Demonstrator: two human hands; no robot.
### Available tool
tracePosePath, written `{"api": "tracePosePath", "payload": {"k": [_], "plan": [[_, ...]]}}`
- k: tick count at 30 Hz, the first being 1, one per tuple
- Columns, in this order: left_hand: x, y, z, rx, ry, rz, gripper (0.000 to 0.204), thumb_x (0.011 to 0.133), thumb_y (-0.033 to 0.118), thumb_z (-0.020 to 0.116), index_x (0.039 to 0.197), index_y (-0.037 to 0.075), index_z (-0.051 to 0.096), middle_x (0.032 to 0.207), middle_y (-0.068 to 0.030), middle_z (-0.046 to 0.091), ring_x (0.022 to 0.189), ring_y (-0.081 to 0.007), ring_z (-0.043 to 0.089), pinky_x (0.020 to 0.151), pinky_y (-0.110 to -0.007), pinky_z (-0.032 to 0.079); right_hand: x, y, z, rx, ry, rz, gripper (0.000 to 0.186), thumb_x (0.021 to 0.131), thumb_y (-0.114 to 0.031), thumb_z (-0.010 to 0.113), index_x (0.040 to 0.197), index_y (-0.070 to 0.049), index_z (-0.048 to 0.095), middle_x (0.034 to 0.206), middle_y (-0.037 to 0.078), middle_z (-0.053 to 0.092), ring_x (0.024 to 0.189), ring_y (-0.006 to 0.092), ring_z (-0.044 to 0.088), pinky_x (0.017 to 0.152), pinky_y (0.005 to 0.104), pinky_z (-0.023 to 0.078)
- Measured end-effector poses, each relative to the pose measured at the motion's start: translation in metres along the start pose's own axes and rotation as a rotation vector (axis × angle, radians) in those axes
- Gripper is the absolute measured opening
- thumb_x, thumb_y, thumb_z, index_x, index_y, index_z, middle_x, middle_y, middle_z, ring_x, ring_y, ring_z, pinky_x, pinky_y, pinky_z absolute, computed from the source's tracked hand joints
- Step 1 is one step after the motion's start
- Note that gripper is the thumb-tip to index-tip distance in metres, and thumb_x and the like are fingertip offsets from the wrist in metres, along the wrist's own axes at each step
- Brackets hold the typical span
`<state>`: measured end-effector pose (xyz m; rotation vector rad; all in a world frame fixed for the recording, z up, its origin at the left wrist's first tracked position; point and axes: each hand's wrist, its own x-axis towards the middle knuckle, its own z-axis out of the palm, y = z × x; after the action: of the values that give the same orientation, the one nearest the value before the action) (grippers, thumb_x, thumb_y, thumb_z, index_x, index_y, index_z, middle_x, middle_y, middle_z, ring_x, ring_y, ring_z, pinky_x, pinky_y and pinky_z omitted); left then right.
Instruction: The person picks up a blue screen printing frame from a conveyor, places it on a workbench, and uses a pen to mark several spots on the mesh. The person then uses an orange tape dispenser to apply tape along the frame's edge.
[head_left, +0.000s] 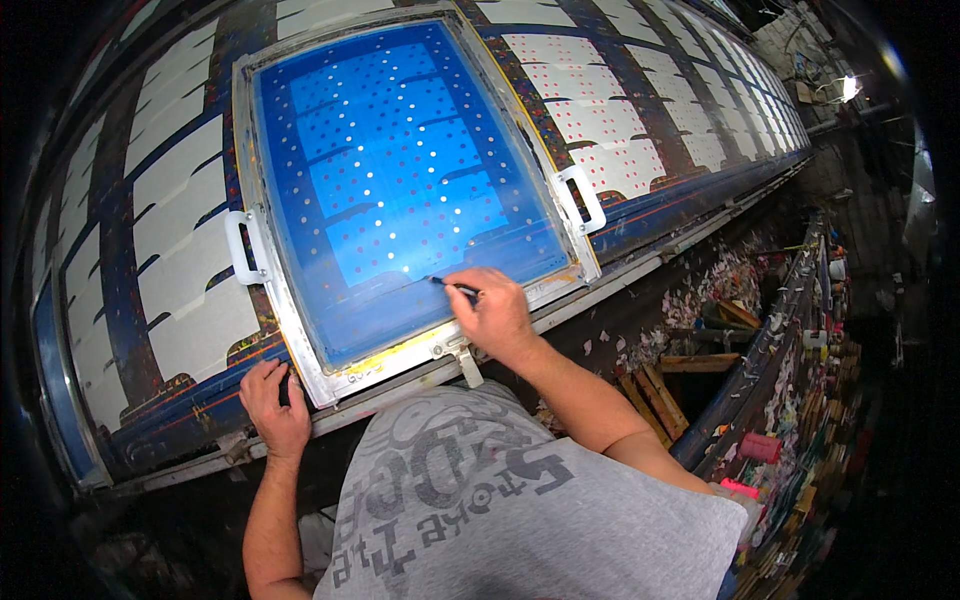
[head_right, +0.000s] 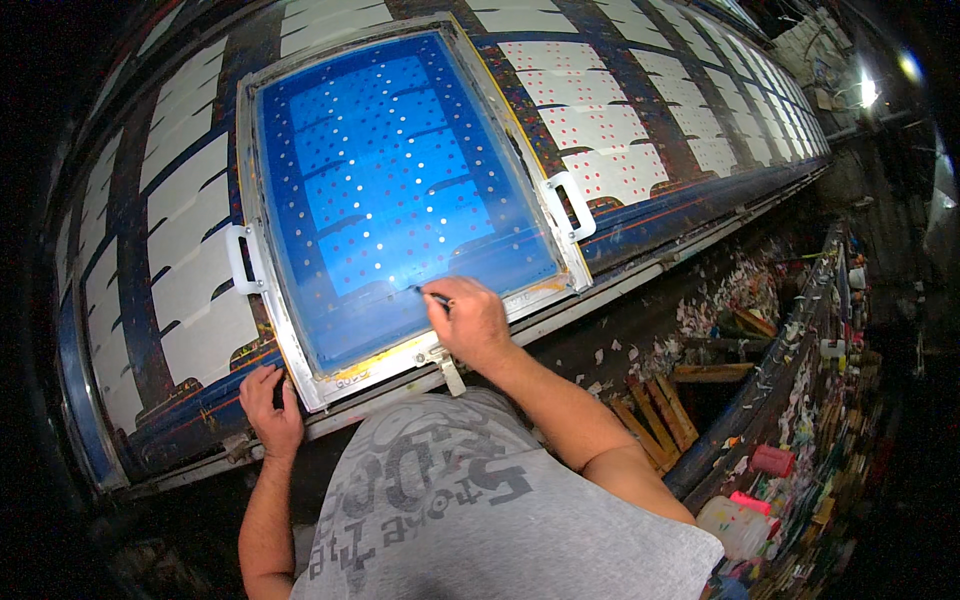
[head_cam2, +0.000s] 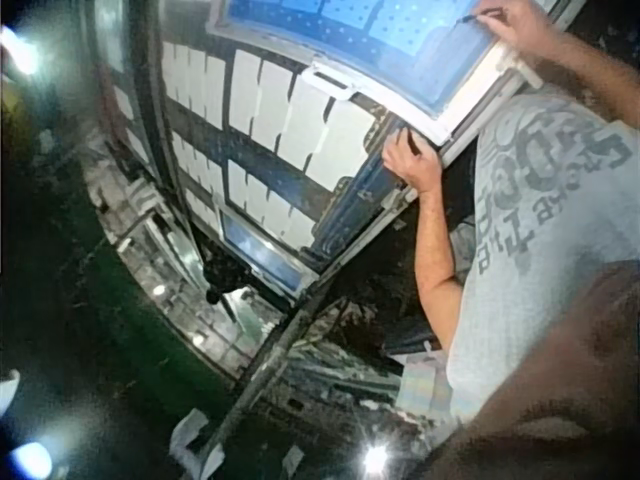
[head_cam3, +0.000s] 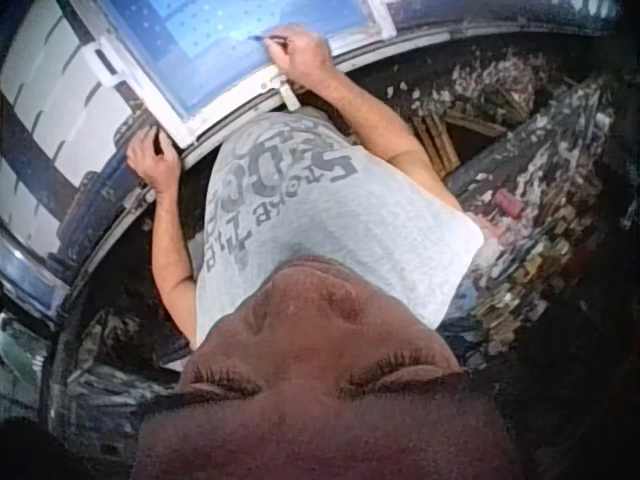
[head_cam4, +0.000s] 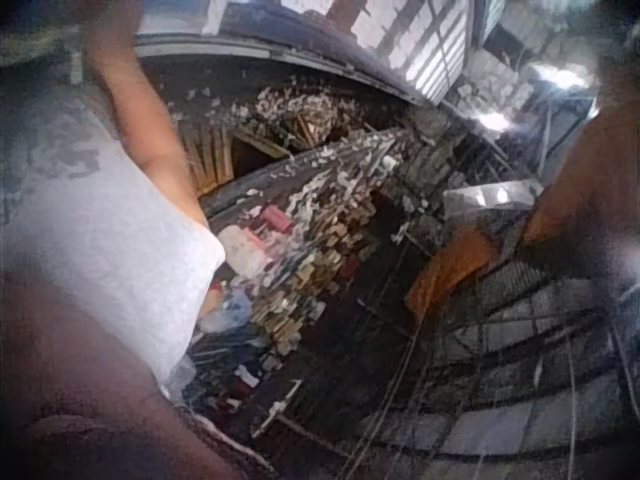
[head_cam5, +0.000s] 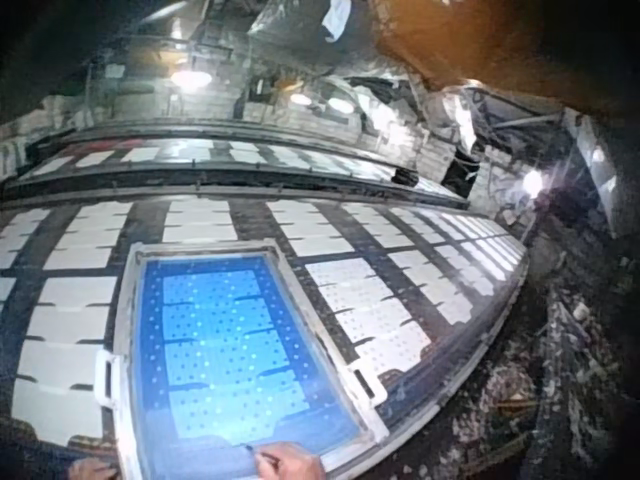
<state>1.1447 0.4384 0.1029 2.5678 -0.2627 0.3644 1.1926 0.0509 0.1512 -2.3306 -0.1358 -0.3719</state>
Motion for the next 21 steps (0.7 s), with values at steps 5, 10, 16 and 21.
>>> {"api": "tracePosePath", "payload": {"k": [5,10,16,21], "plan": [[0.000,0.001,0.001,0.025,0.018,0.015,0.026,0.091,0.004,0.075,0.117,0.000,0.073,0.127,-0.0174,0.070,0.124,-0.0392,0.063,0.110,-0.051,0.045,0.001,0.034,-0.032,-0.095,0.060,0.106,0.012,0.091,-0.008,0.077,0.102,-0.003,0.078,0.100,0.017,0.079,0.092,0.0393,0.075,0.082,0.0474,0.060],[0.000,0.003,0.001,0.034,0.017,0.025,0.025,0.092,0.004,0.075,0.116,0.000,0.073,0.126,-0.0185,0.071,0.123,-0.0398,0.063,0.109,-0.051,0.045,0.006,0.069,-0.065,-0.153,0.129,0.207,0.013,0.092,-0.010,0.078,0.103,-0.004,0.078,0.099,0.017,0.079,0.091,0.0387,0.076,0.082,0.0467,0.060],[-0.001,0.001,0.002,0.056,0.001,0.015,0.025,0.092,0.004,0.074,0.116,-0.001,0.072,0.126,-0.0190,0.070,0.124,-0.0406,0.062,0.110,-0.052,0.045,0.011,0.099,-0.092,-0.205,0.196,0.278,0.013,0.093,-0.013,0.078,0.104,-0.005,0.078,0.100,0.016,0.079,0.093,0.0380,0.076,0.084,0.0461,0.061],[-0.003,-0.001,0.004,0.053,0.001,-0.003,0.027,0.091,0.006,0.074,0.117,0.000,0.072,0.127,-0.0182,0.069,0.126,-0.0407,0.061,0.111,-0.053,0.044,0.015,0.108,-0.101,-0.296,0.215,0.263,0.014,0.095,-0.011,0.077,0.105,-0.002,0.079,0.091,0.016,0.079,0.077,0.0255,0.080,0.072,0.0369,0.062]]}}
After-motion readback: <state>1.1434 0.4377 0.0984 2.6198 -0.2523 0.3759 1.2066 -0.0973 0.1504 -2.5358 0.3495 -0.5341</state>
